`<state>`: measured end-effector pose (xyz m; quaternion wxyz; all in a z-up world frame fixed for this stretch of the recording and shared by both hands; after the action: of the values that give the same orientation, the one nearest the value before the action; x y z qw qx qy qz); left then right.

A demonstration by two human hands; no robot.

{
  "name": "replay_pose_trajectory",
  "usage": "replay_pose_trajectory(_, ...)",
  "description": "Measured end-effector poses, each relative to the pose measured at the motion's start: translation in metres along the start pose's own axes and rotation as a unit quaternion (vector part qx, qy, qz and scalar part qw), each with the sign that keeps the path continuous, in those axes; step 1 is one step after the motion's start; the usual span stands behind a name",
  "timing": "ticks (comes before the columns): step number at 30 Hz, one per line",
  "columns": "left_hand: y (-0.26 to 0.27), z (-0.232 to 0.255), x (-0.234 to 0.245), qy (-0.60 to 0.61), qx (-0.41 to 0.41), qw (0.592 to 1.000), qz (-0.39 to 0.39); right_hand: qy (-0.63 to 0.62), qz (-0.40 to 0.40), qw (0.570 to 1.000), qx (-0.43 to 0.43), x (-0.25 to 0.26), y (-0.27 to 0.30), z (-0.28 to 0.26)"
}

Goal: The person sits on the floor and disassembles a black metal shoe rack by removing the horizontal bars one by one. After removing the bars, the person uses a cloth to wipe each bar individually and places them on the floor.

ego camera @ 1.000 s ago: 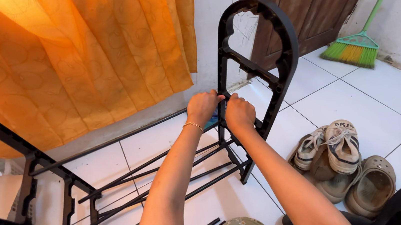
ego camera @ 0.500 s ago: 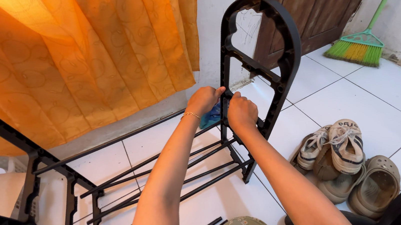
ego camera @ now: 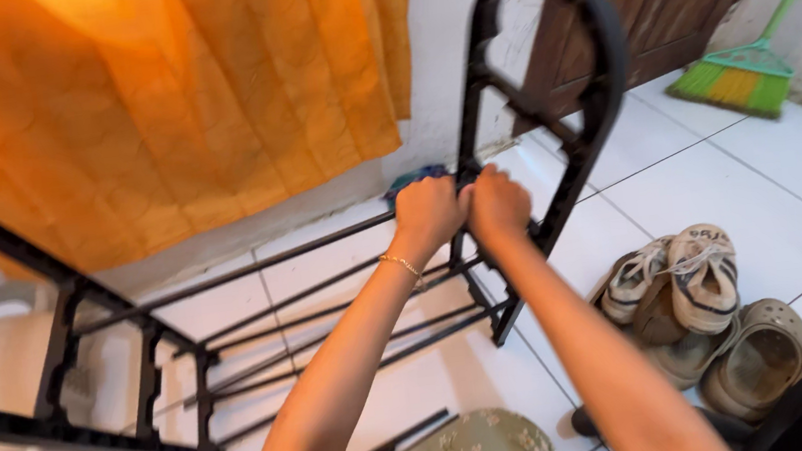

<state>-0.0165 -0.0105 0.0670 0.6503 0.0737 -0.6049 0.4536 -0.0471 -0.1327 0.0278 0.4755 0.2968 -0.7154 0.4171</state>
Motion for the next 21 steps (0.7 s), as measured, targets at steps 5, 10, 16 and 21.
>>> replay_pose_trajectory(5, 0.066, 0.073, 0.097, 0.123, -0.136, 0.964, 0.192, 0.071, 0.203, 0.958, 0.191, 0.062, 0.054, -0.046)
replay_pose_trajectory(10, 0.159, 0.18, 0.162, 0.137, -0.204, 0.943, 0.225, -0.207, 0.139, 0.925, 0.286, 0.077, 0.137, -0.093)
replay_pose_trajectory(16, 0.302, 0.246, 0.162, 0.18, -0.151, 0.965, 0.117, -0.347, 0.006, 0.907, 0.24, 0.015, 0.281, -0.111)
replay_pose_trajectory(21, 0.344, 0.151, 0.082, 0.205, -0.086, 0.973, 0.067, -0.244, -0.085, 0.95, 0.173, -0.07, 0.37, -0.087)
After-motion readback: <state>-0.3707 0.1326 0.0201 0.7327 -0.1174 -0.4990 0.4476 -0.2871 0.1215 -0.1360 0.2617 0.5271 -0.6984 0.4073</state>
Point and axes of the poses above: each hand's wrist, its own y-axis away from the middle knuckle, its own x-axis out of the back of the hand, z = x × y, the point moved 8 cm from there along -y, towards the middle knuckle, and after that the axes turned 5 degrees about -z, right-handed, at the moved point
